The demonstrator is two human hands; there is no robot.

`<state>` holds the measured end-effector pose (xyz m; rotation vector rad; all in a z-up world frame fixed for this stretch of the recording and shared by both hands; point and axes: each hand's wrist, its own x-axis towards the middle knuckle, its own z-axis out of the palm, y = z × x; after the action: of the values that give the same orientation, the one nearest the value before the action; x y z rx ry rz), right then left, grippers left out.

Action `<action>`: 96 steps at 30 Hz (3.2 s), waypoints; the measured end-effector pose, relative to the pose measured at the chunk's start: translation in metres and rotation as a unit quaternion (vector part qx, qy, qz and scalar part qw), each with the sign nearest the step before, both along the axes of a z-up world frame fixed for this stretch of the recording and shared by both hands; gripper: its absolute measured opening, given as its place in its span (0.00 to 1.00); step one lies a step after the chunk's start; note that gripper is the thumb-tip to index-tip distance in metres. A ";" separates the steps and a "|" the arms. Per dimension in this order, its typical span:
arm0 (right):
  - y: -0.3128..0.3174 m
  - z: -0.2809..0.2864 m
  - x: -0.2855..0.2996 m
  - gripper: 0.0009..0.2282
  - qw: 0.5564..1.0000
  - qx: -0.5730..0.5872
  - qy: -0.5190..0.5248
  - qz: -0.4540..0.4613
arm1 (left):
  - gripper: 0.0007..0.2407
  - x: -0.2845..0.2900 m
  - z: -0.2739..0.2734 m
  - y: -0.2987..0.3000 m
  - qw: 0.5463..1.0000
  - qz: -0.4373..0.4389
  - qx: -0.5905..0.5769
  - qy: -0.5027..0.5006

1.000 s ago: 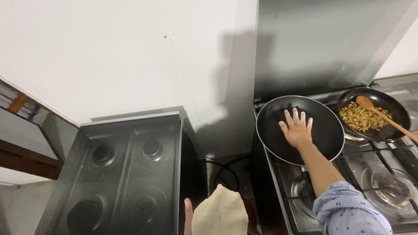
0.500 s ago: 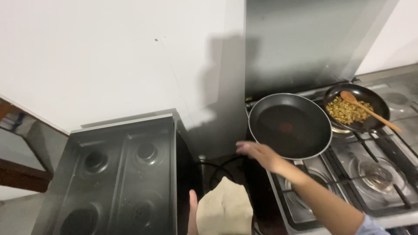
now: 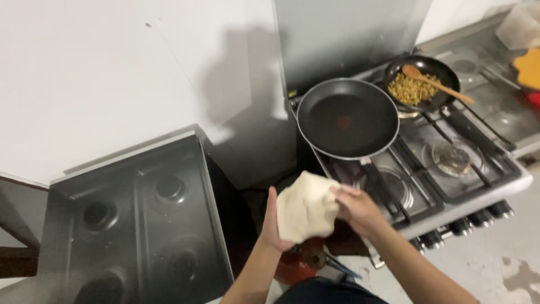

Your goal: Heating flatbreads on a gas stove and retrieving a spatula from a kitchen storage room.

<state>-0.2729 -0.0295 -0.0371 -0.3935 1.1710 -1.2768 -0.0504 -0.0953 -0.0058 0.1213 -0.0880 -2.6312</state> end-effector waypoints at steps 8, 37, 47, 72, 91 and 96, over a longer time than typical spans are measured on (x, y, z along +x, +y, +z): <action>0.016 0.026 -0.027 0.09 0.989 -0.087 0.058 -0.106 | 0.21 -0.007 -0.002 -0.034 0.968 0.004 -0.148 -0.202; -0.186 0.037 -0.282 0.06 0.939 -0.158 0.305 -0.017 | 0.07 -0.231 0.006 -0.255 0.668 0.142 -0.564 -0.464; -0.177 -0.011 -0.296 0.16 0.644 -0.238 0.696 0.212 | 0.12 -0.240 -0.062 -0.256 0.280 -0.030 -0.769 -0.574; -0.237 -0.073 -0.252 0.26 0.472 -0.162 0.844 0.197 | 0.08 -0.282 -0.070 -0.230 -0.014 -0.078 -0.822 -0.564; -0.245 -0.090 -0.259 0.26 0.580 -0.179 0.771 0.193 | 0.20 -0.304 -0.122 -0.248 0.112 0.107 -0.823 -0.547; -0.243 -0.091 -0.277 0.25 0.543 -0.196 0.801 0.156 | 0.21 -0.304 -0.116 -0.251 0.147 0.042 -0.839 -0.523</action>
<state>-0.5495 -0.2728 -0.1281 -2.3587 2.0505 -0.5285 -0.3544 -0.3461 -0.1220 0.8973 -2.7954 -0.2415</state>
